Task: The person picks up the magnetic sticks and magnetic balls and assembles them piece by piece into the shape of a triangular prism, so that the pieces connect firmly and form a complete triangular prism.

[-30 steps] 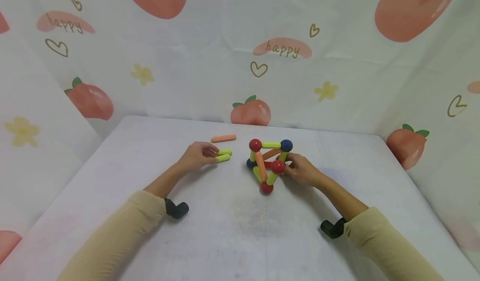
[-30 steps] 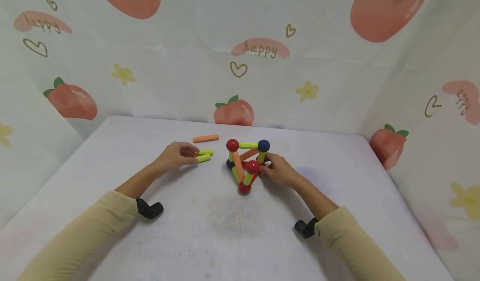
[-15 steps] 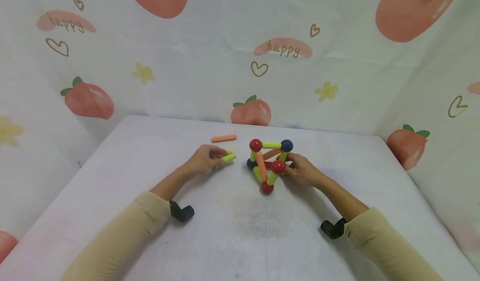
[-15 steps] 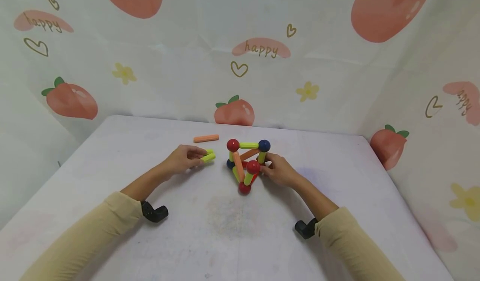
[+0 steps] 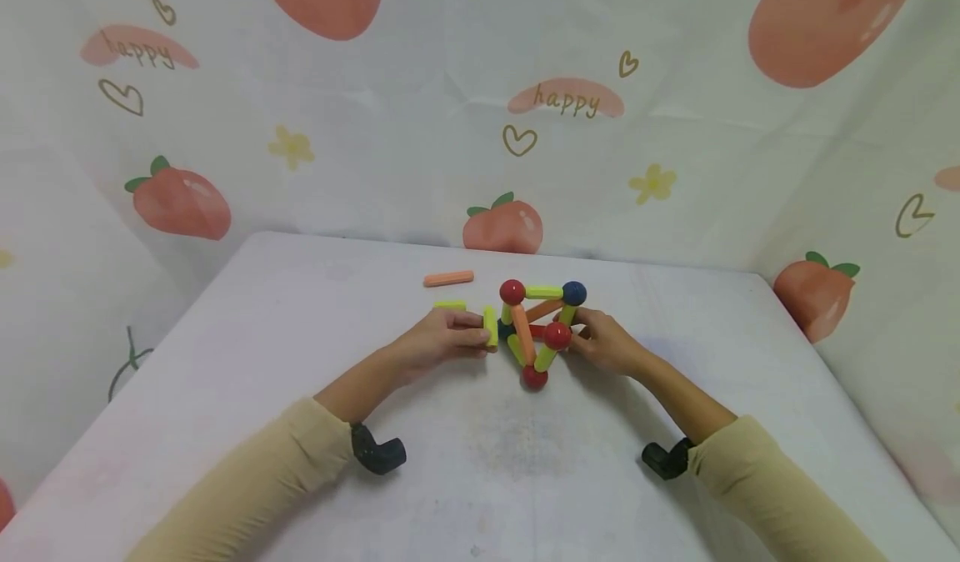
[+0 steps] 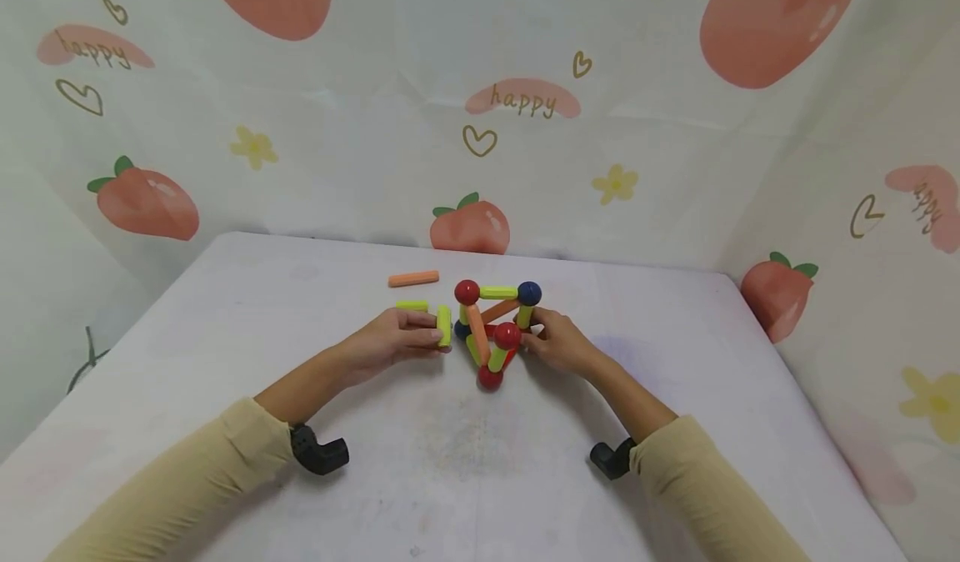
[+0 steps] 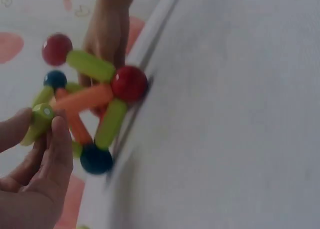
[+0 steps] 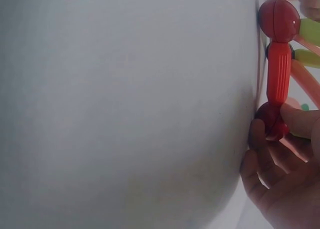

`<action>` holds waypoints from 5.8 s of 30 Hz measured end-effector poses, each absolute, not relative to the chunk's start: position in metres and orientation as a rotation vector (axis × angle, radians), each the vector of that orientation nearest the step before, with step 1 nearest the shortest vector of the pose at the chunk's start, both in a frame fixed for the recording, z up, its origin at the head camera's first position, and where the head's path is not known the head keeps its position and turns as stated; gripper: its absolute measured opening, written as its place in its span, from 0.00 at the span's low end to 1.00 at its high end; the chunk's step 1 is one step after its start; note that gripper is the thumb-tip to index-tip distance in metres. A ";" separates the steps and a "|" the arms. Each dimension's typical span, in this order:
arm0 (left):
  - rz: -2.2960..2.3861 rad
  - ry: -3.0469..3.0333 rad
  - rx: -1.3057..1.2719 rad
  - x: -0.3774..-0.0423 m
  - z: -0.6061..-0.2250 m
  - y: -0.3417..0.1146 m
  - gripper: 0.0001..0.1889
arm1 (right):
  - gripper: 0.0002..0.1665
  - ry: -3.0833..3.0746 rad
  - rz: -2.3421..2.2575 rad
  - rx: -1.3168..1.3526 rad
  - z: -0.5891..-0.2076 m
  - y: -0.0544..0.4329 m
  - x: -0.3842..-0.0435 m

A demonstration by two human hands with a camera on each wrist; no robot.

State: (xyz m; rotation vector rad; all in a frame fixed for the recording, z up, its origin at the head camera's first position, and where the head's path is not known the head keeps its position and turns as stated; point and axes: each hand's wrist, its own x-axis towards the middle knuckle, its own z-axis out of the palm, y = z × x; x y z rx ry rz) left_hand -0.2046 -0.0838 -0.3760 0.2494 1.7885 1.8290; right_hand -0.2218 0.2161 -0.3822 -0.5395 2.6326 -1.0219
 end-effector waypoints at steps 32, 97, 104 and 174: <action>1.814 2.010 -0.048 -0.193 -0.355 -0.019 0.22 | 0.20 2.643 -1.030 -0.559 -0.381 0.217 -0.221; 1.429 2.483 0.651 -0.205 -0.394 -0.058 0.19 | 0.17 2.498 -1.163 -0.791 -0.387 0.224 -0.203; 1.395 2.553 0.610 -0.216 -0.393 -0.055 0.20 | 0.20 2.524 -1.159 -0.747 -0.386 0.224 -0.208; 1.700 2.392 0.602 -0.212 -0.372 -0.107 0.25 | 0.22 2.582 -1.111 -0.660 -0.387 0.218 -0.215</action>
